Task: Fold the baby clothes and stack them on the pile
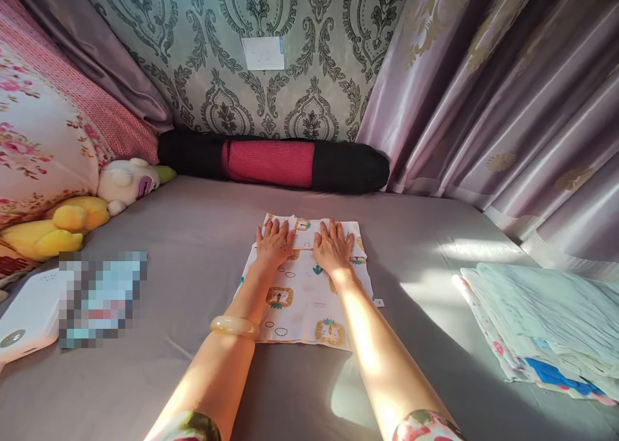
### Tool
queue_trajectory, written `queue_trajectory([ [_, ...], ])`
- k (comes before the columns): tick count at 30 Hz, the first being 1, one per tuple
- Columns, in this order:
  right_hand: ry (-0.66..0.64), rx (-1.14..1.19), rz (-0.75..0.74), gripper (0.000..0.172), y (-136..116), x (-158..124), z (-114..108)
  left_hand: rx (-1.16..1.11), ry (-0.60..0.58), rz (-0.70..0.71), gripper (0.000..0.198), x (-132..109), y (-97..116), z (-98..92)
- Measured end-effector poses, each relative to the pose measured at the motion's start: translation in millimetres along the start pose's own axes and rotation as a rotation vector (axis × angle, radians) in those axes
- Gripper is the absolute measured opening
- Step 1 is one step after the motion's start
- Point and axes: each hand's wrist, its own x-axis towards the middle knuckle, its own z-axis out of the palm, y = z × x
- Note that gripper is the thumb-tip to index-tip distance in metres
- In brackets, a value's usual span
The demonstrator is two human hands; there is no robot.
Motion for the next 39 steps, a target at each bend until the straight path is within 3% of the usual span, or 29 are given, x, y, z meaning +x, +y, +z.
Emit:
queue_trajectory([
  [6,-0.033,0.023,0.015,0.055,0.4,1.6,-6.0,-0.013,0.012,0.004,0.060,-0.3,-0.4,-0.6],
  [10,0.057,0.000,0.152,0.057,10.3,4.5,-9.9,-0.027,0.077,-0.039,0.061,-0.1,-3.8,-2.0],
  [13,0.033,-0.014,0.251,0.059,18.6,6.2,-8.0,-0.010,0.039,-0.065,0.061,0.9,-6.8,-1.3],
  [23,-0.023,0.006,0.291,0.059,20.6,7.4,-9.7,-0.018,0.072,-0.056,0.060,0.2,-7.7,-1.1],
  [27,0.028,0.007,0.207,0.057,7.9,1.6,-11.9,-0.022,0.166,0.116,0.057,-4.3,4.8,-3.5],
  [30,0.019,0.013,0.103,0.055,-4.4,-4.1,-5.9,-0.022,0.064,0.222,0.056,-6.4,13.0,0.1],
  [34,0.016,-0.010,0.073,0.053,-10.5,-8.4,0.7,-0.021,-0.046,0.216,0.057,-6.2,13.0,5.7],
  [39,0.009,0.001,0.063,0.054,-9.7,-9.1,-0.7,-0.034,-0.028,0.221,0.057,-7.1,9.9,6.5],
])
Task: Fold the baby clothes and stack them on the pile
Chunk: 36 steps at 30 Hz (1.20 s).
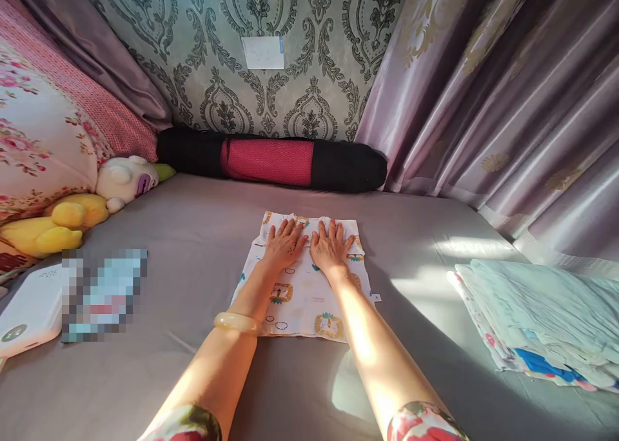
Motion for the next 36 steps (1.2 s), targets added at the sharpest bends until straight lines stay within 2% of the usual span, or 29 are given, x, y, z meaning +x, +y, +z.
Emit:
queue_trajectory([
  [3,-0.027,0.017,0.010,0.054,-1.3,-0.2,-5.6,-0.002,0.024,0.018,0.056,-0.8,1.2,-0.7],
  [6,-0.134,0.066,-0.013,0.055,3.7,0.5,-17.2,-0.003,-0.025,0.041,0.058,-2.2,-3.1,-4.9],
  [9,-0.206,0.077,-0.075,0.056,22.3,-0.3,-31.7,0.009,-0.076,0.117,0.060,-8.6,-20.3,-12.5],
  [12,-0.163,-0.015,-0.150,0.057,48.7,-5.4,-40.4,0.056,-0.046,0.168,0.058,-20.8,-45.5,-18.4],
  [15,-0.172,-0.067,-0.193,0.057,69.7,-12.8,-38.4,0.067,-0.038,0.166,0.060,-32.8,-64.3,-18.5],
  [18,-0.172,-0.060,-0.210,0.056,78.5,-17.2,-30.1,0.041,-0.029,0.159,0.062,-37.9,-70.4,-14.4],
  [23,-0.161,-0.076,-0.216,0.056,79.2,-14.0,-24.9,0.053,-0.047,0.151,0.062,-33.8,-70.3,-11.3],
  [28,-0.177,-0.091,-0.205,0.056,71.3,-22.0,-38.0,0.141,-0.039,0.126,0.058,-38.9,-58.8,-21.9],
  [30,-0.162,-0.088,-0.239,0.055,63.6,-37.7,-42.3,0.167,-0.006,0.165,0.056,-51.8,-46.6,-26.4],
  [32,-0.143,-0.056,-0.332,0.054,55.0,-59.3,-43.1,0.146,-0.007,0.278,0.056,-70.7,-32.1,-27.8],
  [34,-0.134,-0.003,-0.442,0.053,47.6,-81.3,-40.5,0.106,-0.045,0.401,0.058,-91.3,-19.1,-25.4],
  [36,-0.149,0.029,-0.484,0.053,43.0,-98.0,-36.5,0.072,-0.088,0.457,0.060,-108.0,-10.5,-20.5],
])
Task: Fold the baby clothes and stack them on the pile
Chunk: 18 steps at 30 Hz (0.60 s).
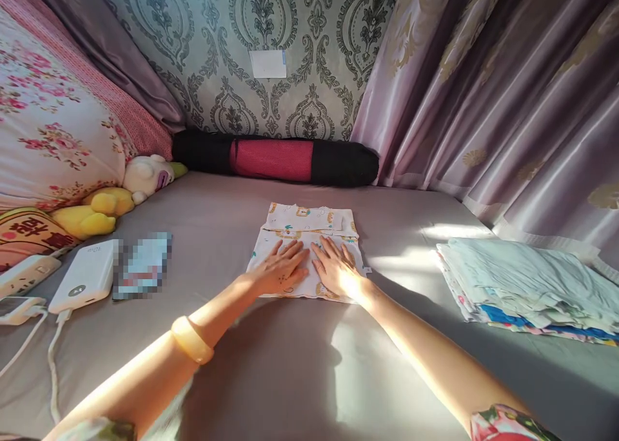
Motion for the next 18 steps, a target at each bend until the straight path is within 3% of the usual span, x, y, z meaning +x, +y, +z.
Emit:
queue_trajectory([
  [5,-0.016,0.008,0.022,0.053,-5.2,-4.9,7.4,-0.047,-0.009,-0.023,0.058,-6.8,8.1,9.2],
  [11,-0.014,-0.004,0.013,0.053,-4.2,-4.3,4.6,-0.050,-0.009,-0.046,0.058,-6.7,11.1,3.5],
  [18,-0.063,0.030,-0.118,0.055,-22.8,-43.6,2.0,-0.070,-0.035,0.016,0.060,-43.1,28.2,3.9],
])
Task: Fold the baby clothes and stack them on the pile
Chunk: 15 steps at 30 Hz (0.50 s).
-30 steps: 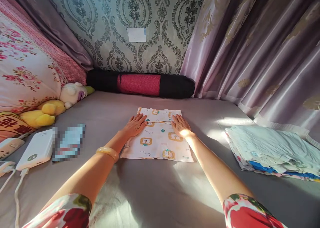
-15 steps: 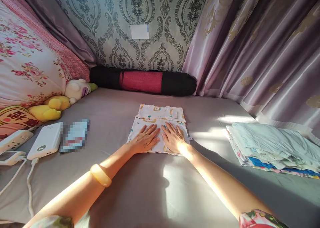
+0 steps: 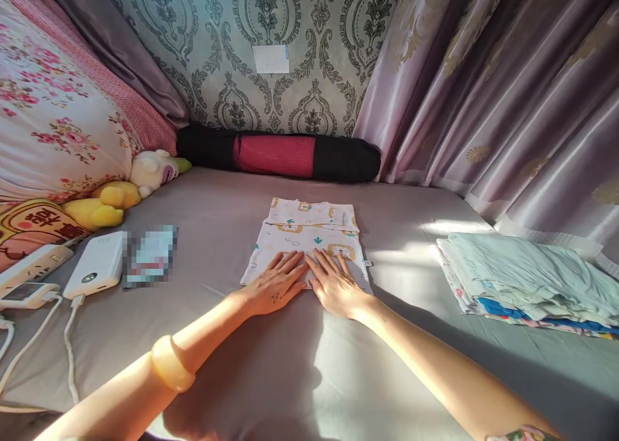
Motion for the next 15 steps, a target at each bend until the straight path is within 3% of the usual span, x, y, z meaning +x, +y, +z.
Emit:
queue_trajectory([
  [9,-0.024,0.007,0.001,0.056,-3.8,-4.1,0.7,0.003,-0.024,0.016,0.061,-4.9,-1.3,-6.4],
  [15,-0.080,0.072,-0.108,0.056,22.4,-20.8,-11.8,-0.096,0.058,0.069,0.047,-21.9,-22.6,-13.5],
])
